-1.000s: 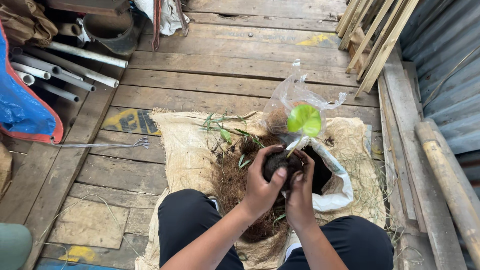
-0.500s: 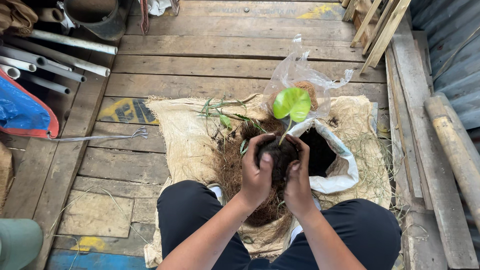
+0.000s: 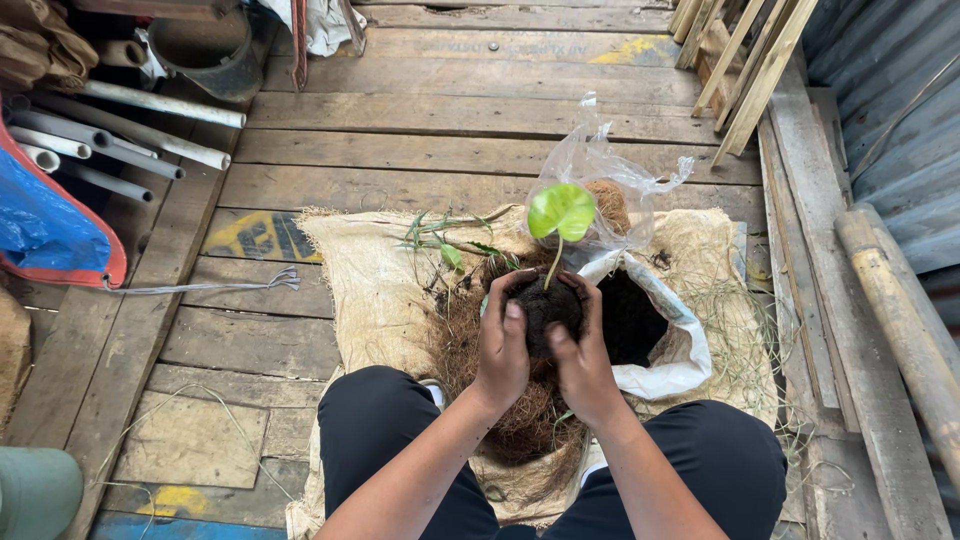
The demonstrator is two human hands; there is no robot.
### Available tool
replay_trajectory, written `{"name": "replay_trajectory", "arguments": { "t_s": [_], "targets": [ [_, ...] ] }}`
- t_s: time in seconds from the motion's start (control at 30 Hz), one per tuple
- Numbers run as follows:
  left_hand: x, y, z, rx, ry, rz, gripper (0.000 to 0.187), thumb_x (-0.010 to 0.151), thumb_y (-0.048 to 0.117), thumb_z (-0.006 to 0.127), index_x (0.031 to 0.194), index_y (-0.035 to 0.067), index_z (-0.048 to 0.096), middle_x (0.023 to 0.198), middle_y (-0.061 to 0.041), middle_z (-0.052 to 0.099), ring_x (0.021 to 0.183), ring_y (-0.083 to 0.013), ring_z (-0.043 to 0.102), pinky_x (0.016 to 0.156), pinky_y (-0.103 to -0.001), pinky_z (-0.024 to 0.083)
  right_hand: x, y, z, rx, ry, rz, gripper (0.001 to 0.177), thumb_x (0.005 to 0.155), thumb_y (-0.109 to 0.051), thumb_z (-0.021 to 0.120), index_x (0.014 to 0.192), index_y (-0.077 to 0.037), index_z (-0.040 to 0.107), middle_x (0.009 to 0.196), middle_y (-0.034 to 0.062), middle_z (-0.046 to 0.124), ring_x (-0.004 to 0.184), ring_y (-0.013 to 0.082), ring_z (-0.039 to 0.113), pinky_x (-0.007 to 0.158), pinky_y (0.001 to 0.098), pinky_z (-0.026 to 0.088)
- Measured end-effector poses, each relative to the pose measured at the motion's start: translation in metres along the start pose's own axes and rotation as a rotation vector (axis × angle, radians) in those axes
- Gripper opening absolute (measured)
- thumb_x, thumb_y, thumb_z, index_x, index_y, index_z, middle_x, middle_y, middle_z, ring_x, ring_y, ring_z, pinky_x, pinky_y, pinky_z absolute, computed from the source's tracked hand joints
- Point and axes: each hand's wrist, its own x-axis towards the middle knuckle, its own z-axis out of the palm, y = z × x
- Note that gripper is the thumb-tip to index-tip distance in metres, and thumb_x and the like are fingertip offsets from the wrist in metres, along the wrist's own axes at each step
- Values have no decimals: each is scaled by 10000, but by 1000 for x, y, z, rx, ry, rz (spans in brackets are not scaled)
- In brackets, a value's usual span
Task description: The person sits on a wooden floor and packs soil around a small plant's root ball by hand. They then place the plant into a white sack and continue to gather and pack coconut coir around the root area.
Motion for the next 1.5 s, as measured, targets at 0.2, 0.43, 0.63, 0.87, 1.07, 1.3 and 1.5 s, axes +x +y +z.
{"name": "replay_trajectory", "arguments": {
  "t_s": [0.2, 0.43, 0.63, 0.87, 1.07, 1.3, 1.5],
  "targets": [
    [-6, -1, 0, 0, -46, -28, 541, 1083, 480, 477, 1384, 30, 493, 1209, -123, 634, 1138, -181, 611, 1016, -330, 507, 0, 4, -1, -8, 83, -19, 572, 1008, -315, 567, 1457, -25, 363, 1298, 121, 541, 1207, 177, 540, 1056, 348, 454],
    [-1, -12, 1, -110, -49, -114, 482, 1061, 373, 521, 1397, 30, 481, 1240, -112, 614, 1152, -175, 576, 1039, -320, 477, 1, 6, -1, -76, 114, -65, 527, 1016, -283, 518, 1453, -32, 364, 1283, 123, 551, 1195, 177, 546, 1057, 343, 439],
    [-3, -14, 5, -179, -54, -116, 480, 1002, 311, 606, 1374, 39, 470, 1203, -98, 622, 1122, -159, 601, 1001, -317, 512, -4, 5, -2, -16, 115, -44, 371, 1085, -188, 386, 1428, -44, 385, 1294, 108, 529, 1236, 169, 511, 1089, 337, 406],
    [-4, -6, 7, -153, -77, -161, 448, 969, 241, 642, 1346, 42, 504, 1173, -85, 632, 1092, -149, 606, 970, -305, 531, -5, 3, -3, 24, 151, -16, 370, 1082, -221, 380, 1408, -49, 404, 1282, 106, 530, 1230, 168, 514, 1087, 330, 403],
    [-3, 1, 7, -183, -92, -113, 487, 952, 246, 678, 1355, 37, 502, 1214, -82, 619, 1125, -142, 604, 1005, -296, 522, -7, 3, -3, 195, 143, 13, 399, 1091, -294, 324, 1400, -62, 421, 1277, 102, 536, 1212, 165, 526, 1061, 336, 428],
    [-5, 8, 0, -202, -70, -209, 553, 869, 294, 720, 1319, 58, 502, 1167, -105, 625, 1062, -178, 654, 900, -324, 600, -7, 12, 1, 120, 125, 13, 388, 1079, -270, 380, 1385, -43, 455, 1282, 116, 547, 1226, 180, 524, 1078, 351, 415],
    [-8, 5, -5, -67, -46, -161, 530, 869, 267, 666, 1321, 43, 504, 1192, -108, 627, 1087, -180, 649, 941, -326, 586, -12, 24, 6, 436, 119, 54, 545, 1089, -430, 268, 1485, -81, 402, 1428, 99, 510, 1364, 185, 478, 1156, 354, 377]
  ]
}}
